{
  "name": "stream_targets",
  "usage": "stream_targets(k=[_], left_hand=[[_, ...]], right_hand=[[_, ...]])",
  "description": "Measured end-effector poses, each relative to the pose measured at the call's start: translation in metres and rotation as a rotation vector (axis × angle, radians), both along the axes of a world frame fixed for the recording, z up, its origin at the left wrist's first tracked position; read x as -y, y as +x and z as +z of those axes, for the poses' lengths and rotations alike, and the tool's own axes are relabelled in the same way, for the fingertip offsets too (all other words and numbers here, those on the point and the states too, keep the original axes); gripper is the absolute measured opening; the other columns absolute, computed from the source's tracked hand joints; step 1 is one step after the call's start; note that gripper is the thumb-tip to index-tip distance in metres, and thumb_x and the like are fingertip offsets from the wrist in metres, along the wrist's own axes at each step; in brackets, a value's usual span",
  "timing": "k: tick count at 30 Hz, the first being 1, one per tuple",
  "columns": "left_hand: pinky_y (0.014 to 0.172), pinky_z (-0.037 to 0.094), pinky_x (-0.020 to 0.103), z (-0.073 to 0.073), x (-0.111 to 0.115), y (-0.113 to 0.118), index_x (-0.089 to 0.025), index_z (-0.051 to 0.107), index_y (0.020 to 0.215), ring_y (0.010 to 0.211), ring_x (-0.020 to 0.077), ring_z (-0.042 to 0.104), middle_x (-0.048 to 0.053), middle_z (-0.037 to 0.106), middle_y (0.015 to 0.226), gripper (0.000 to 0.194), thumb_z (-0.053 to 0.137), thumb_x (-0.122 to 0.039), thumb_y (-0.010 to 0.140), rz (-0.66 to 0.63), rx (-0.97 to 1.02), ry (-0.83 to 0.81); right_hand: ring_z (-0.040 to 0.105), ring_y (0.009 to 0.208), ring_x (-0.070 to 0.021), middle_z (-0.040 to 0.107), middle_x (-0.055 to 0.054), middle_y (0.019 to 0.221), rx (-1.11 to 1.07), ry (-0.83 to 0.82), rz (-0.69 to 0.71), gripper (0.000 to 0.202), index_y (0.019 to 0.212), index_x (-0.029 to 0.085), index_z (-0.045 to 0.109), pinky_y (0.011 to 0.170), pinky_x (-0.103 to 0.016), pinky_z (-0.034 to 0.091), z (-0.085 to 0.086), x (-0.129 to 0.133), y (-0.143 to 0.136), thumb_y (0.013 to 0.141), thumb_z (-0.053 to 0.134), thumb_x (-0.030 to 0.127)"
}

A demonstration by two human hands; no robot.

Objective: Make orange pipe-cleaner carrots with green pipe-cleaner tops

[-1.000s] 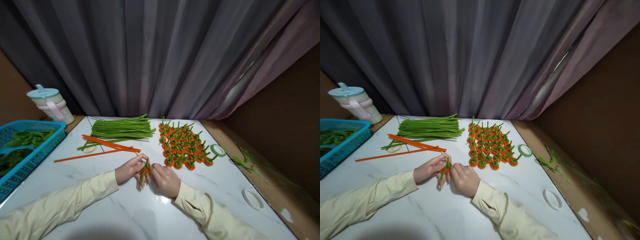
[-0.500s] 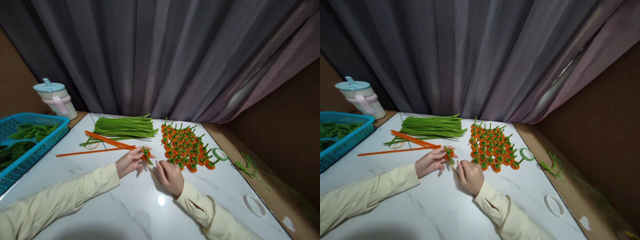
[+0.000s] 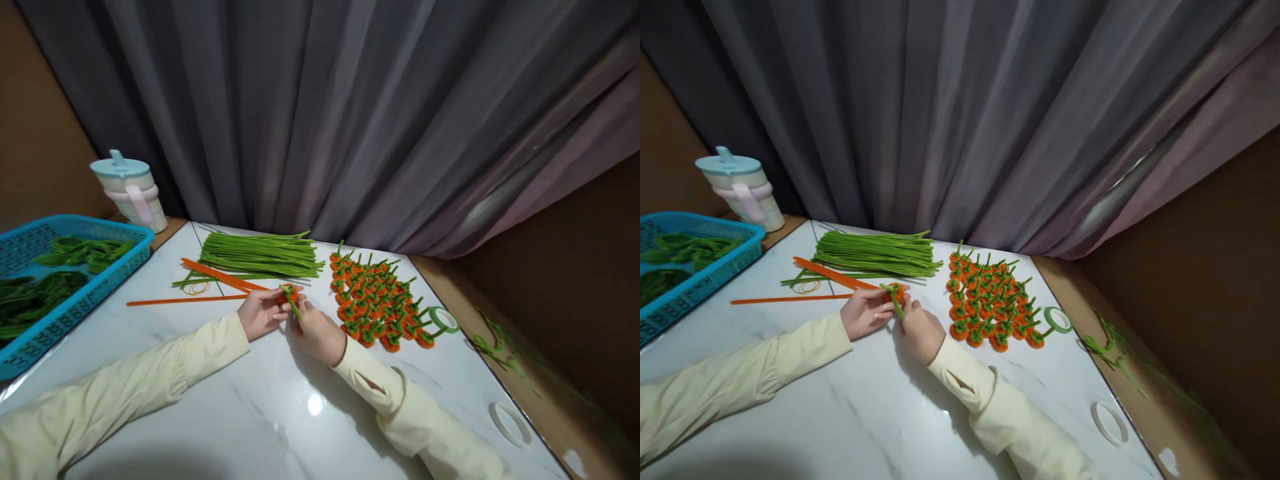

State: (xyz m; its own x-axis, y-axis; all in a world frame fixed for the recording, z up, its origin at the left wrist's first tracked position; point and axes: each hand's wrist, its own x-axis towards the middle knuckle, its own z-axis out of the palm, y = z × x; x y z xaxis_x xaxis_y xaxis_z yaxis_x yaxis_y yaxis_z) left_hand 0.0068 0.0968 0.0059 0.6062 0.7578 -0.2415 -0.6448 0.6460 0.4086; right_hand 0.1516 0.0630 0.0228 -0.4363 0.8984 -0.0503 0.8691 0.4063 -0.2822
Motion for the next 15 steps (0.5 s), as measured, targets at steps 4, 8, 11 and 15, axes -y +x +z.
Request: stream_targets(k=[4,8,11,15], left_hand=[[0.058,0.048,0.022,-0.002,-0.001,-0.002,-0.006,0.06,0.089,0.07,0.0141,0.06,0.016,0.062,0.092,0.018,0.046,-0.009,0.078,0.0,0.027,-0.011],[0.063,0.047,0.026,-0.005,0.001,0.0,-0.009,0.059,0.092,0.077,0.0169,0.061,0.013,0.062,0.096,0.028,0.051,-0.003,0.066,-0.081,0.037,0.08],[0.061,0.046,0.026,-0.007,0.003,0.002,-0.01,0.057,0.076,0.077,0.0176,0.06,0.011,0.062,0.091,0.025,0.05,0.003,0.056,-0.141,0.039,0.131],[0.067,0.047,0.029,-0.01,0.007,0.006,-0.012,0.051,0.068,0.097,0.0243,0.057,0.011,0.059,0.106,0.024,0.048,0.007,0.052,-0.191,-0.034,0.18]], right_hand=[[0.043,0.043,-0.0081,0.054,0.0,0.059,-0.055,-0.121,0.041,0.031,0.096,0.013,0.05,0.04,-0.019,0.028,0.005,-0.009,0.015,0.065,0.053,0.006],[0.039,0.04,-0.0056,0.054,0.005,0.059,-0.41,-0.476,-0.041,0.032,0.11,0.018,0.045,0.039,-0.018,0.03,0.013,0.015,0.047,0.078,0.048,0.015],[0.046,0.047,-0.0064,0.059,0.001,0.068,-0.863,-0.725,-0.189,0.034,0.114,0.015,0.044,0.045,-0.019,0.037,0.012,0.04,0.062,0.085,0.049,0.032],[0.059,0.059,-0.0121,0.059,-0.001,0.068,-1.33,-0.849,-0.277,0.039,0.107,0.014,0.05,0.055,-0.025,0.046,-0.001,0.062,0.066,0.079,0.059,0.039]])
